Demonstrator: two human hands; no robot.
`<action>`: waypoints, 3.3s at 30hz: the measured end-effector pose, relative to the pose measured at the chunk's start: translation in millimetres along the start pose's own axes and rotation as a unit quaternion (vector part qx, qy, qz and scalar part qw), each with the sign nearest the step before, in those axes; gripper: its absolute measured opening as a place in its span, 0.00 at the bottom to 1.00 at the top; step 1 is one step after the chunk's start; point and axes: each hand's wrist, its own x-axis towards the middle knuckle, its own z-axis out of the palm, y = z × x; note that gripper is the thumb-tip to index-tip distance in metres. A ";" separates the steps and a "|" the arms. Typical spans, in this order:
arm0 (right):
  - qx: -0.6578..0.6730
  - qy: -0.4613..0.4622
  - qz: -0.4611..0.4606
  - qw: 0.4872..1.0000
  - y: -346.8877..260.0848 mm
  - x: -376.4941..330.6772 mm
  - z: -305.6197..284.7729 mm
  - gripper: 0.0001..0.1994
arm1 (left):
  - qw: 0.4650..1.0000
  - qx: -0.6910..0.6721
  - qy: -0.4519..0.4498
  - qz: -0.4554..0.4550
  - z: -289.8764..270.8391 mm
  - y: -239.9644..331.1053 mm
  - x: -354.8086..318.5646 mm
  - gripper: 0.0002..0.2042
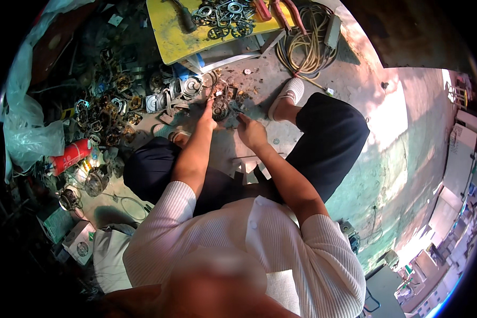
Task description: The person disassembles a metal mechanical component using pliers and a screwdriver, removing small screws and internal parts while sitting in a workshop.
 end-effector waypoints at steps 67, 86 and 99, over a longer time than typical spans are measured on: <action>-0.195 -0.035 0.022 0.980 -25.3 -3.2 34.5 0.24 | 0.991 0.103 0.037 0.081 28.8 -30.7 62.3 0.51; 0.049 0.008 0.040 0.998 -8.2 9.6 22.5 0.19 | 0.992 -0.015 0.011 0.126 17.9 -33.9 84.9 0.44; -0.056 -0.068 0.002 0.996 -23.0 24.1 -24.9 0.17 | 0.996 -0.037 -0.078 0.023 21.8 -31.3 44.9 0.46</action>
